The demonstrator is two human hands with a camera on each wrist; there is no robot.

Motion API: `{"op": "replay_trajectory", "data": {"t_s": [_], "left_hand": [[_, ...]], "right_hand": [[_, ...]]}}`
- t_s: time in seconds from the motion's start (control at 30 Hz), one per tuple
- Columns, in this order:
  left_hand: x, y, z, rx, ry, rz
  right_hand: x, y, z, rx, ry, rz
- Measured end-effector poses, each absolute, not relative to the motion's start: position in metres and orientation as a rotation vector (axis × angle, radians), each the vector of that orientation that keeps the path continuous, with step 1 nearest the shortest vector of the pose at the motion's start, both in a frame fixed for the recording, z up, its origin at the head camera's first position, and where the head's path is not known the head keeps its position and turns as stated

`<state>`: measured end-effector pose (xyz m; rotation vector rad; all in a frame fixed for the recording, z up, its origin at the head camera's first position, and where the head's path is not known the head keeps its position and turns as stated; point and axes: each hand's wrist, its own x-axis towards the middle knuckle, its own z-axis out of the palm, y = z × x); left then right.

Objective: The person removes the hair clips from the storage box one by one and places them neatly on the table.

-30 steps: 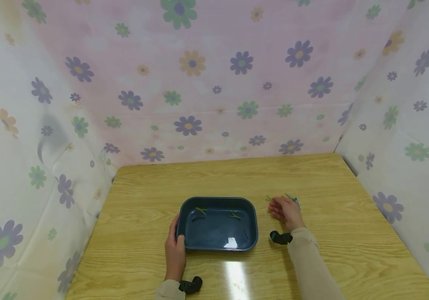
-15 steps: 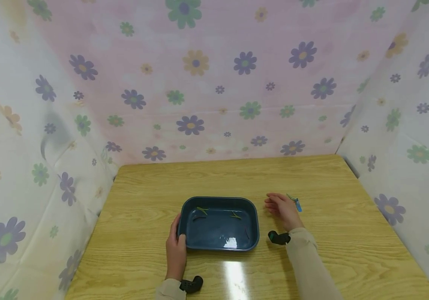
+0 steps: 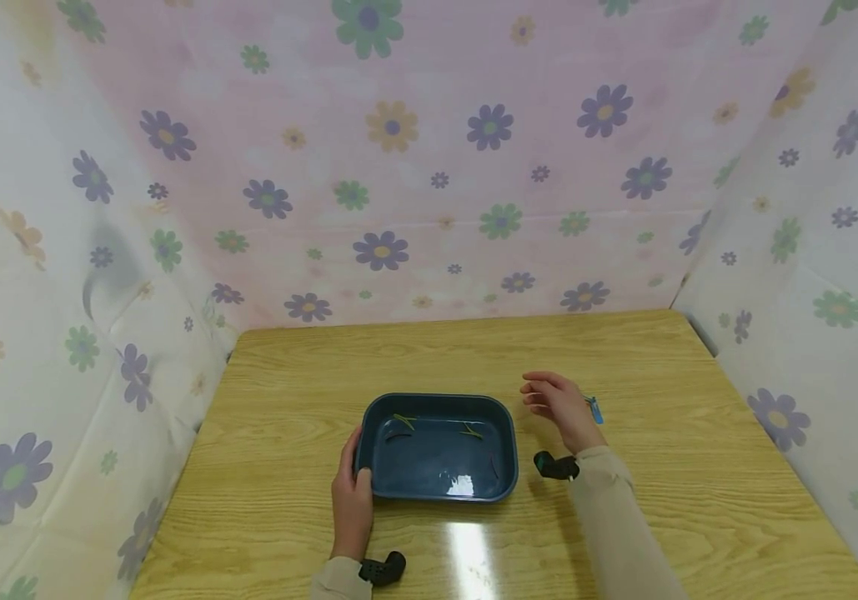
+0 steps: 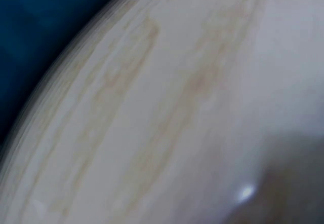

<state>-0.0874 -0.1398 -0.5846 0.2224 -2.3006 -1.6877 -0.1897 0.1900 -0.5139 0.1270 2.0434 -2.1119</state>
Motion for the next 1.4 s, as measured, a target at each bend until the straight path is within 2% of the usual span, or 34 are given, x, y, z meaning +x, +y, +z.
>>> {"op": "replay_trajectory", "data": {"t_s": [0.17,0.5,0.9,1.03,1.4], "left_hand": [[-0.080,-0.134,-0.565,0.226,-2.317,-1.661],[-0.092,-0.143,-0.599,0.180,-2.275,-1.685],[-0.092,-0.144,-0.600,0.170,-2.271,-1.685],[-0.089,-0.140,-0.587,0.205,-2.276,-1.704],[-0.092,-0.143,-0.601,0.156,-2.253,-1.664]], "right_hand": [[-0.196,0.189,-0.516,0.051,2.117,-2.052],[-0.200,0.176,-0.499,-0.109,2.131,-1.902],[-0.201,0.146,-0.488,-0.211,2.123,-1.725],[-0.197,0.132,-0.476,-0.228,2.113,-1.676],[-0.200,0.103,-0.497,-0.311,2.135,-1.554]]}}
